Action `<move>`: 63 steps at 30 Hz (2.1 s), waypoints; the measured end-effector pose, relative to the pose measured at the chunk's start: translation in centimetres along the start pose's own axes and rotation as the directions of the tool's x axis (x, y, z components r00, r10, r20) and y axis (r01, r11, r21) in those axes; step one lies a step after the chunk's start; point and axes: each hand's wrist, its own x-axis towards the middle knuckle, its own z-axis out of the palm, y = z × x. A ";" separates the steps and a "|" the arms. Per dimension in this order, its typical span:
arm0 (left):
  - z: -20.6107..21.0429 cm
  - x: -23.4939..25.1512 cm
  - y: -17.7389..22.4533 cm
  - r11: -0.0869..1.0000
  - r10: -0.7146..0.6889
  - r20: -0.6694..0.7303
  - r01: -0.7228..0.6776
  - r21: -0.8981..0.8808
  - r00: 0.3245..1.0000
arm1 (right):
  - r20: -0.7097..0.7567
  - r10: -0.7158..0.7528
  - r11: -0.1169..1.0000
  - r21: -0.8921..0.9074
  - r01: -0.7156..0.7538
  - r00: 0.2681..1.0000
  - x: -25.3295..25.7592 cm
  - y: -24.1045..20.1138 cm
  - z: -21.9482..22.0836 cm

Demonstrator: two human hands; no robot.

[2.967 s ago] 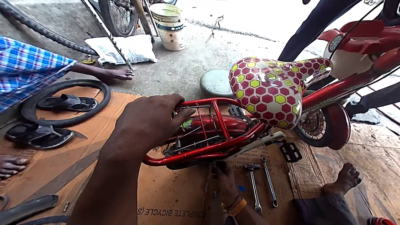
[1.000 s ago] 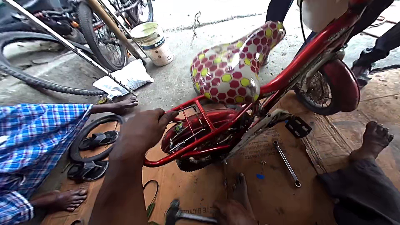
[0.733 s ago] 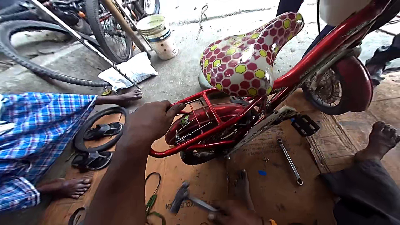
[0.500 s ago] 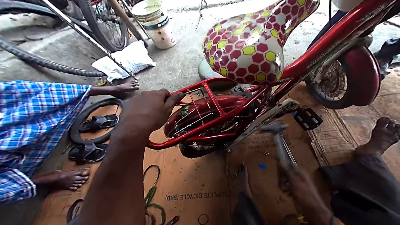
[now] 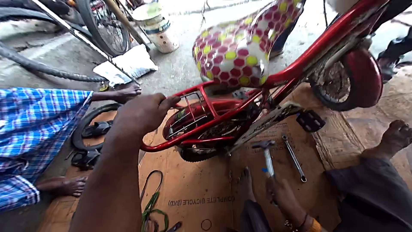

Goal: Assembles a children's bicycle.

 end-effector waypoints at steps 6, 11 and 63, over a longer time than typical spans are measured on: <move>-0.1 0.3 0.8 0.999 -0.029 -0.022 0.029 0.017 0.999 | -0.501 -0.541 0.713 0.154 0.684 0.676 1.4 -5.7 -4.5; 0.1 1.0 0.7 0.998 -0.029 -0.004 0.029 0.061 1.000 | 0.086 -0.329 0.884 -0.321 0.338 0.941 0.9 0.1 2.7; 0.5 0.9 -0.4 0.999 -0.026 -0.030 0.026 0.019 0.999 | -0.154 -0.128 0.553 -0.831 -0.059 0.980 4.3 4.7 -3.5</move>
